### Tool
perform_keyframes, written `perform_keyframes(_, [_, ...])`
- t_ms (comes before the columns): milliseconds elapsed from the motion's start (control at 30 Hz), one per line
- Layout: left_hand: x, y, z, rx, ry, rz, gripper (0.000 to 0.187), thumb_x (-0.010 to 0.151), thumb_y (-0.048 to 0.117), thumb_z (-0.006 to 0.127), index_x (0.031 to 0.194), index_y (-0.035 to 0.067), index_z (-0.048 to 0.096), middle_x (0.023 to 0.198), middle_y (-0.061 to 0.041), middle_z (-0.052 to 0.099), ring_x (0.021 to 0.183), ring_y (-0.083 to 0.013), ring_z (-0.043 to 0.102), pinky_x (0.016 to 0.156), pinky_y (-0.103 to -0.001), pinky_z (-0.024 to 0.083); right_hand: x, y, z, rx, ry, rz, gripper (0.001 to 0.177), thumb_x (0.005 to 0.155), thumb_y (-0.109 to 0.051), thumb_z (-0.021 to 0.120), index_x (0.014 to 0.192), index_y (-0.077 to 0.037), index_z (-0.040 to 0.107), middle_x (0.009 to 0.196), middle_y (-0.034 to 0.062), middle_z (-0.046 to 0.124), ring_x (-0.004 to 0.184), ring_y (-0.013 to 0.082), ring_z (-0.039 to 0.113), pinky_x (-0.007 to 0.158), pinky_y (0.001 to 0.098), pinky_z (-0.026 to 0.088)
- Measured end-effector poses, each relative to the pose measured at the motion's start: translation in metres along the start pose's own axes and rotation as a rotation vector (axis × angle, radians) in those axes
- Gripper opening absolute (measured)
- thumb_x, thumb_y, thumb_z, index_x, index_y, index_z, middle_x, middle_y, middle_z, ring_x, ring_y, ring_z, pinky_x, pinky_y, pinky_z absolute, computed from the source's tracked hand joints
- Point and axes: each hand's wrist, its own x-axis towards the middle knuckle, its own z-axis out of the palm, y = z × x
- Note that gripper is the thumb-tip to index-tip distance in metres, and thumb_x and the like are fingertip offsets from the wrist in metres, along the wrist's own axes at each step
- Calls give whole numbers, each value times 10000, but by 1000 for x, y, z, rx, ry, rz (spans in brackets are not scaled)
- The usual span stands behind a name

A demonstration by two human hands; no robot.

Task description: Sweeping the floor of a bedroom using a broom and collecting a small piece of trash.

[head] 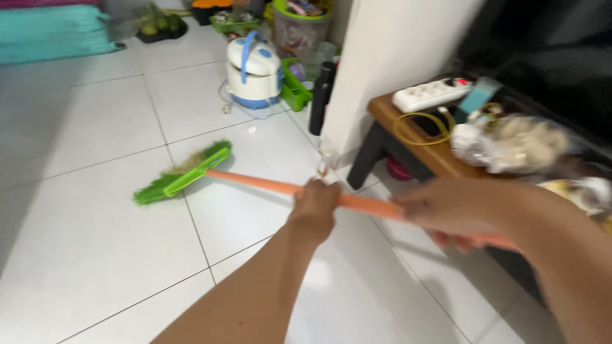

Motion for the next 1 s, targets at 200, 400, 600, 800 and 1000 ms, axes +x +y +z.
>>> perform_keyframes(200, [-68,113,-21,-22,-189,-242,544,859,-89,647,1351,67,478,1436,-237,373,1473,-541,124,1194,-517,268,-135,21,11,52,13,140,497,1033,-427,494,1527,-482,512,1132,-75,765,790,153,730,776,327,567])
perform_keyframes(400, [-130,203,-11,-43,-251,-154,294,960,45,628,1250,42,580,1429,-204,438,1509,-507,144,1243,-534,229,-203,90,30,57,68,42,476,984,-371,471,1447,-470,516,1231,-60,684,1068,175,693,964,371,541])
perform_keyframes(600, [-172,302,44,-31,-346,-164,315,961,144,661,1260,78,588,1452,-182,429,1518,-455,183,1216,-490,280,-289,167,45,70,-38,243,483,1043,-356,442,1486,-543,487,836,61,700,640,181,608,635,361,509])
perform_keyframes(800, [-247,428,128,55,-361,18,379,936,258,719,1264,96,619,1432,-227,472,1461,-494,288,1195,-521,293,-401,286,86,379,-39,427,482,1033,-354,510,1469,-556,553,705,15,541,437,125,376,424,323,285])
perform_keyframes(1000, [-353,579,154,-120,-437,48,438,922,314,738,1274,90,606,1435,-214,471,1463,-455,300,1183,-548,296,-512,413,111,360,-167,408,431,1037,-302,486,1436,-408,610,716,18,564,383,136,429,377,308,384])
